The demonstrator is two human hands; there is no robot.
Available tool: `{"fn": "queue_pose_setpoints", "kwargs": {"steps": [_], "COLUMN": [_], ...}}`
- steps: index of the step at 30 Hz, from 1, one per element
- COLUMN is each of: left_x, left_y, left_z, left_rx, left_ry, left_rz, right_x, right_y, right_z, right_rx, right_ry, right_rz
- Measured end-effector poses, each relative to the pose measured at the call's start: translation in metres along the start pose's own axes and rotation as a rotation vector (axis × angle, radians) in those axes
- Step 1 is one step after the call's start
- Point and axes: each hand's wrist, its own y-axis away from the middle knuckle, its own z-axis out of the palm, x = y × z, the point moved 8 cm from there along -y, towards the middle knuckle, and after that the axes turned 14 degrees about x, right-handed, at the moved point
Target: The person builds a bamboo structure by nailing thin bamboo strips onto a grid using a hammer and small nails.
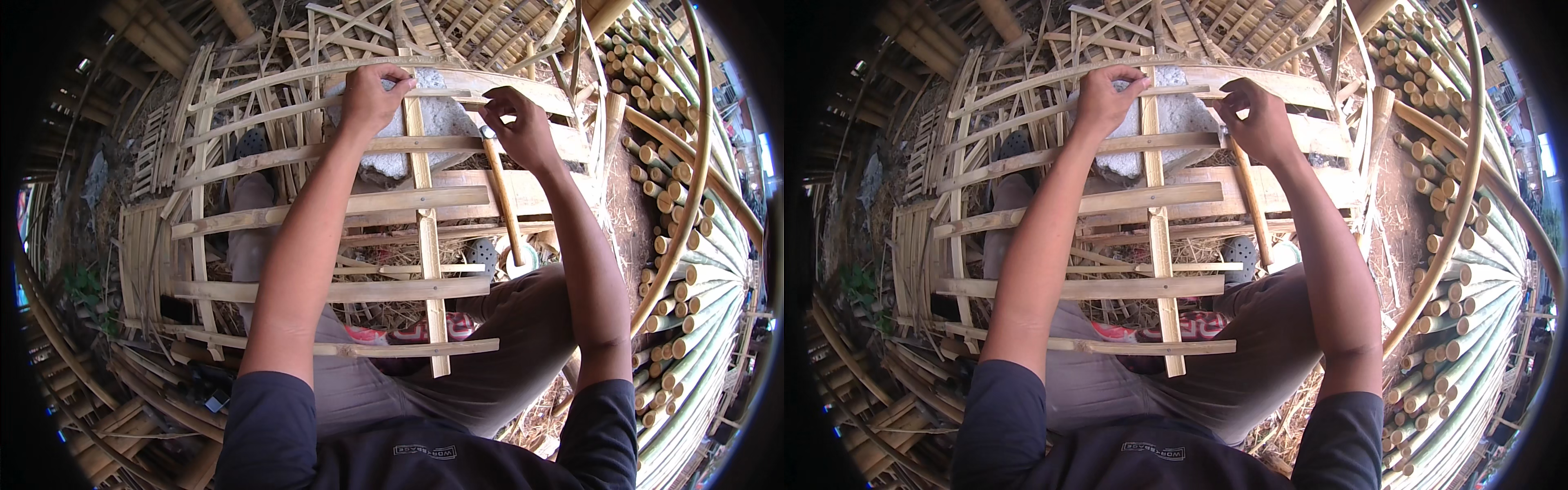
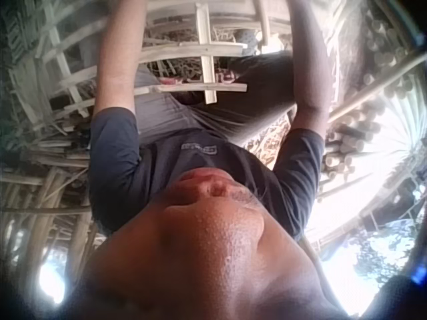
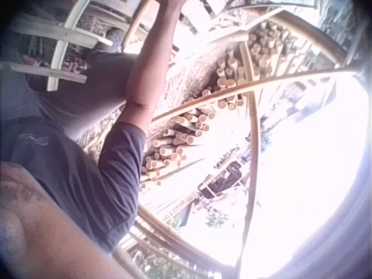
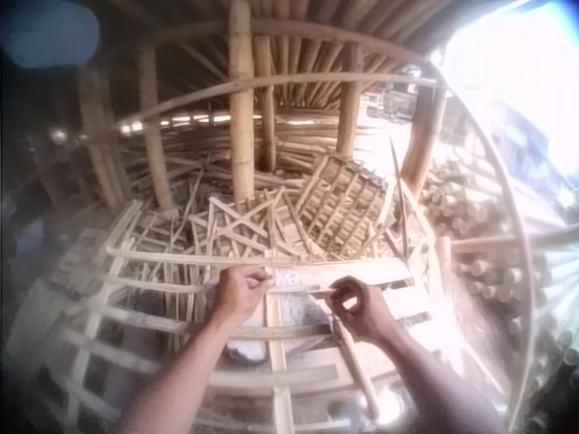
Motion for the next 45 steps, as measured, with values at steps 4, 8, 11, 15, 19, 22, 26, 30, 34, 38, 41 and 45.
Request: {"fn": "queue_pose_setpoints", "kwargs": {"steps": [4,8,11,15,19,22,26,30,34,38,41,45], "left_x": [0.001,0.0,0.005,0.006,0.005,0.006,0.003,0.003,0.005,0.007,0.004,0.001], "left_y": [0.0,0.001,0.003,0.002,0.002,0.001,0.001,0.002,0.002,0.001,0.002,0.003], "left_z": [0.002,0.002,0.0,-0.001,-0.003,-0.003,0.0,-0.001,-0.005,-0.002,-0.002,-0.001], "left_rx": [-0.01,-0.033,-0.024,-0.021,-0.01,-0.002,0.01,-0.007,-0.013,-0.01,-0.014,-0.007], "left_ry": [0.007,-0.027,-0.045,-0.052,-0.034,-0.009,0.023,-0.001,-0.015,-0.004,-0.019,-0.028], "left_rz": [0.006,-0.006,-0.012,0.0,0.011,0.009,0.018,-0.004,0.003,-0.008,-0.01,-0.039], "right_x": [0.003,0.006,0.01,0.029,0.051,0.065,0.081,0.079,0.069,0.091,0.102,0.097], "right_y": [0.0,0.001,0.001,0.007,0.041,0.066,0.087,0.088,0.096,0.097,0.097,0.09], "right_z": [0.003,0.003,0.001,0.0,0.012,0.016,0.027,0.025,0.029,0.02,0.013,-0.018], "right_rx": [-0.013,-0.012,-0.028,-0.257,-0.743,-0.877,-0.925,-0.726,-0.786,-0.733,-0.771,-0.489], "right_ry": [0.001,0.019,0.046,0.321,0.504,0.505,0.514,0.556,0.489,0.567,0.567,0.333], "right_rz": [-0.017,-0.022,0.018,0.172,0.364,0.504,0.549,0.354,0.429,0.472,0.461,0.725]}}
